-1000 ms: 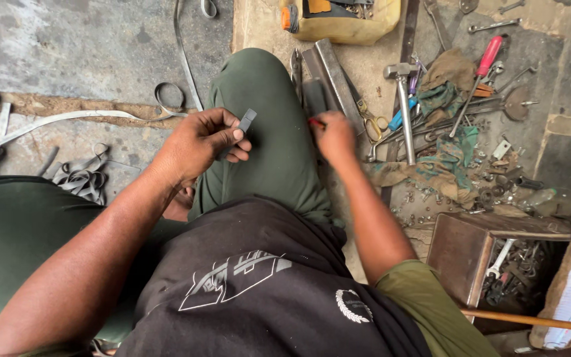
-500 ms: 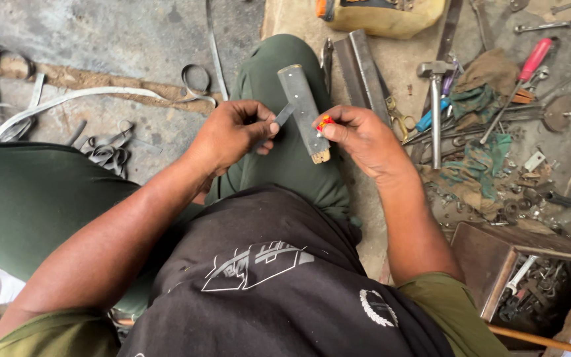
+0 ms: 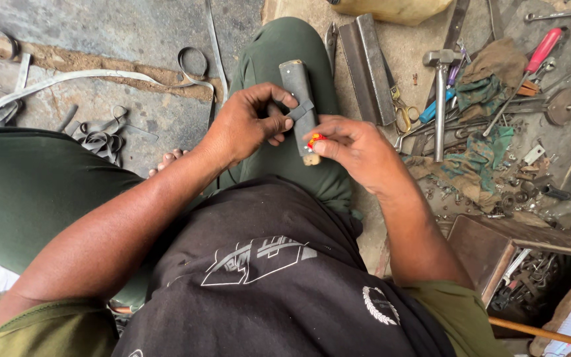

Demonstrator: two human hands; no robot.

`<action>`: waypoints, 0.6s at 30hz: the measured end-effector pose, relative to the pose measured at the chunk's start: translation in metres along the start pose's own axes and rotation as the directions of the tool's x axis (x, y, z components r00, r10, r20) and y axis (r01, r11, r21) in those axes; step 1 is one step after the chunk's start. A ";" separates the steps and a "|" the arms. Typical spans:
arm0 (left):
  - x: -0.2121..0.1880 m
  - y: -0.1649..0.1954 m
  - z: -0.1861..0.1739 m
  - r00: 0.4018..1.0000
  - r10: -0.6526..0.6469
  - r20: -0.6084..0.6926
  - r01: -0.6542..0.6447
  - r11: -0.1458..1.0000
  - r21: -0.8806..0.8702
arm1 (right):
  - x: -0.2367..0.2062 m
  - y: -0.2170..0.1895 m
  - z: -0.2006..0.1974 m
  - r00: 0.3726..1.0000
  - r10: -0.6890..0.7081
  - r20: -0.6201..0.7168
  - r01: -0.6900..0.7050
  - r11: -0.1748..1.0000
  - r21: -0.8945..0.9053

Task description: The person sits on the floor and uses a hammer and a metal file to shape and smooth a small piece of rubber. They repeatedly strike the rubber with the hammer and rub it against the file, occasionally inspecting the piece.

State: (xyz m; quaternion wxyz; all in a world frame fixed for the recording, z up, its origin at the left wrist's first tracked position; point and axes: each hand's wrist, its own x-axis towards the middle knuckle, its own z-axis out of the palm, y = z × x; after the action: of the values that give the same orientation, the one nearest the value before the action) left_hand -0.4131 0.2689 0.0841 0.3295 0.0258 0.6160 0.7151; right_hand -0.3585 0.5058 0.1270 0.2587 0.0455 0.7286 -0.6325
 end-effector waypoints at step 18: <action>0.006 0.010 0.015 0.999 -0.046 0.009 0.046 0.999 0.027 | 0.020 0.013 0.001 0.936 -0.126 -0.330 0.178 0.975 0.132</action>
State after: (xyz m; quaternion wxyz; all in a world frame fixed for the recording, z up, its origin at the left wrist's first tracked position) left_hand -0.4156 0.2844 0.0949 0.3484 0.0193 0.6244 0.6988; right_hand -0.3700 0.5018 0.1069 0.0832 0.1113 0.7091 -0.6913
